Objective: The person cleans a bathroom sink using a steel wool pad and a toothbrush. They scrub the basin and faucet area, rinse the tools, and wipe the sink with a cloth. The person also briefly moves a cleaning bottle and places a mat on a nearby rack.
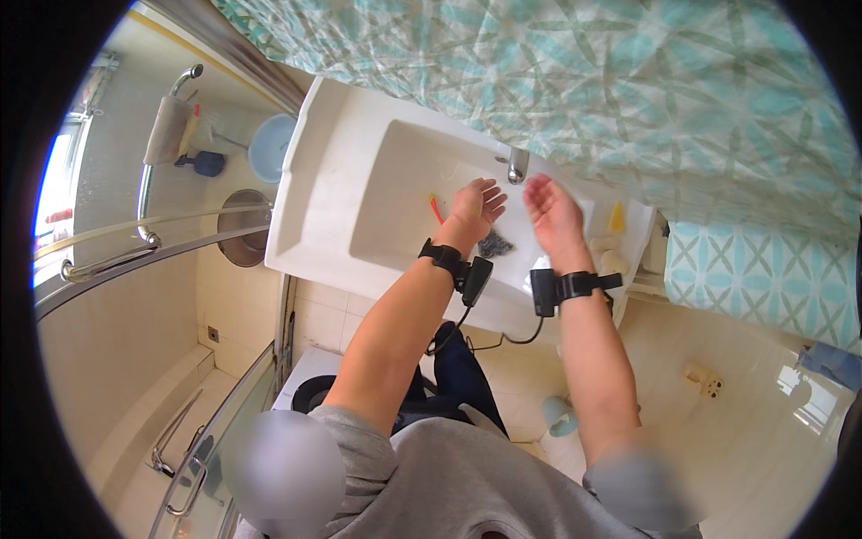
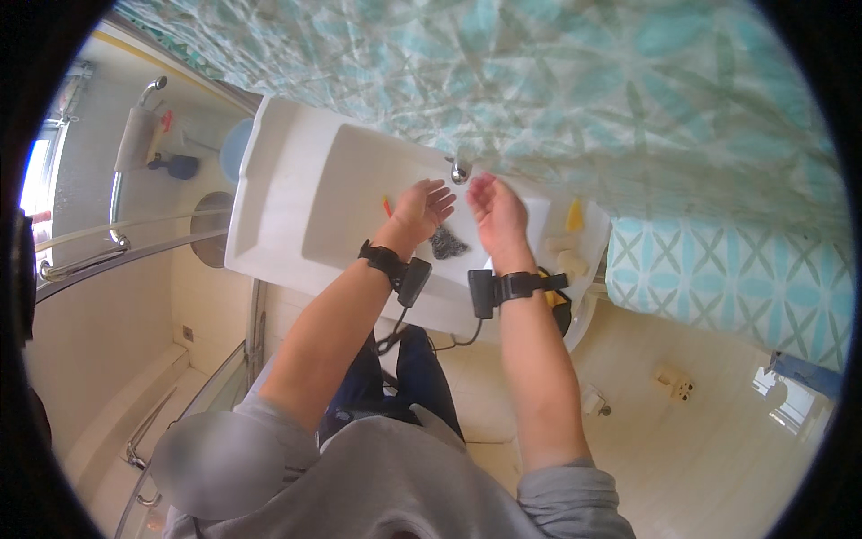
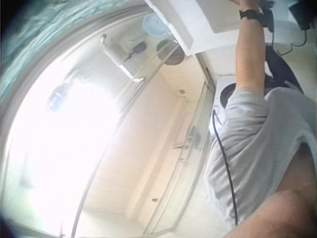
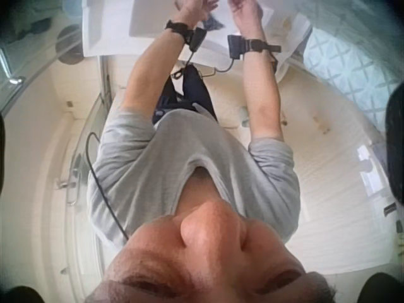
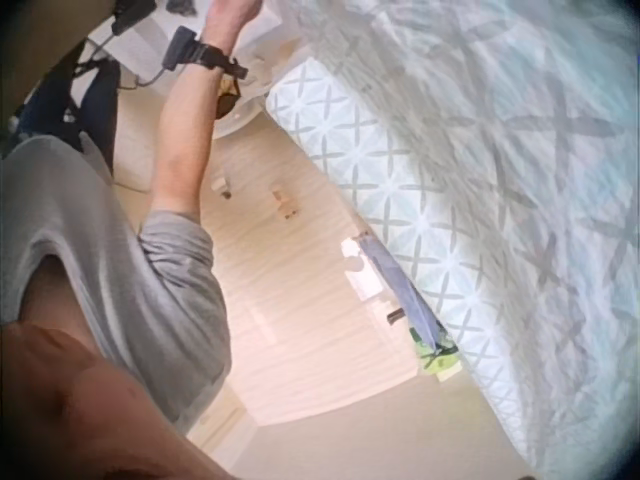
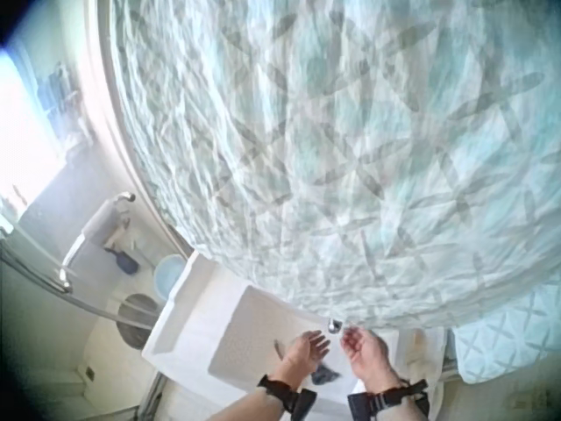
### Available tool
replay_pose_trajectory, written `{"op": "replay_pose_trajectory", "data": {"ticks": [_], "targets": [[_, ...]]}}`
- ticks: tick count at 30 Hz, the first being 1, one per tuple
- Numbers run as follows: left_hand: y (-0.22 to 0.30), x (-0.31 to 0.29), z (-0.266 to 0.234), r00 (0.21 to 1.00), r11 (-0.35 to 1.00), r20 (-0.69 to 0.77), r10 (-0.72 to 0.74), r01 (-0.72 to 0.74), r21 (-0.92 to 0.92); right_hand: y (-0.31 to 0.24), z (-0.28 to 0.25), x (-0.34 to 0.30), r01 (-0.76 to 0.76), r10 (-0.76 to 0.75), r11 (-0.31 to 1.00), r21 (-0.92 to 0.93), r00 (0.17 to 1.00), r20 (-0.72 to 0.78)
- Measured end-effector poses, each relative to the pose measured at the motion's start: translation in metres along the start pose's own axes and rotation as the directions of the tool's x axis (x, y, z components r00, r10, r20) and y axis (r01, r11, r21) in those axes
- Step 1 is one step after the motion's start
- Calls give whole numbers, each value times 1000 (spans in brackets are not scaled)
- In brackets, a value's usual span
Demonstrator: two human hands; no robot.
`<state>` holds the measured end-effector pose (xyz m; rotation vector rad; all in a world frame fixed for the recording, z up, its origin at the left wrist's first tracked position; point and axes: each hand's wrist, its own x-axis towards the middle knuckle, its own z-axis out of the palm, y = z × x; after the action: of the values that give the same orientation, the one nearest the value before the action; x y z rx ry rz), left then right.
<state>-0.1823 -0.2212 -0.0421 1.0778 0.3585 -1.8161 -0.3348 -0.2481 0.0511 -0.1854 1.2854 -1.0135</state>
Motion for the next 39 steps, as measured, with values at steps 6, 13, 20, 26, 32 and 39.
{"op": "replay_pose_trajectory", "data": {"ticks": [6,13,20,26,32,39], "targets": [[-7,26,6,981,954,192,7,51,-294,58,-3,54,-327,218,917,228,889,402],[0,29,10,952,980,274,-137,170,-102,77,-5,87,-304,348,935,-185,888,299],[-9,23,23,994,985,24,110,-106,-137,73,-9,51,-299,250,952,70,885,392],[-16,17,37,961,1000,-276,-26,27,0,64,-10,37,-227,269,956,-187,933,241],[-12,16,35,996,999,85,29,-28,-22,56,-12,29,-84,101,994,-75,955,278],[-28,50,18,973,945,45,228,-232,230,22,-46,22,181,-29,723,-667,972,232]]}}
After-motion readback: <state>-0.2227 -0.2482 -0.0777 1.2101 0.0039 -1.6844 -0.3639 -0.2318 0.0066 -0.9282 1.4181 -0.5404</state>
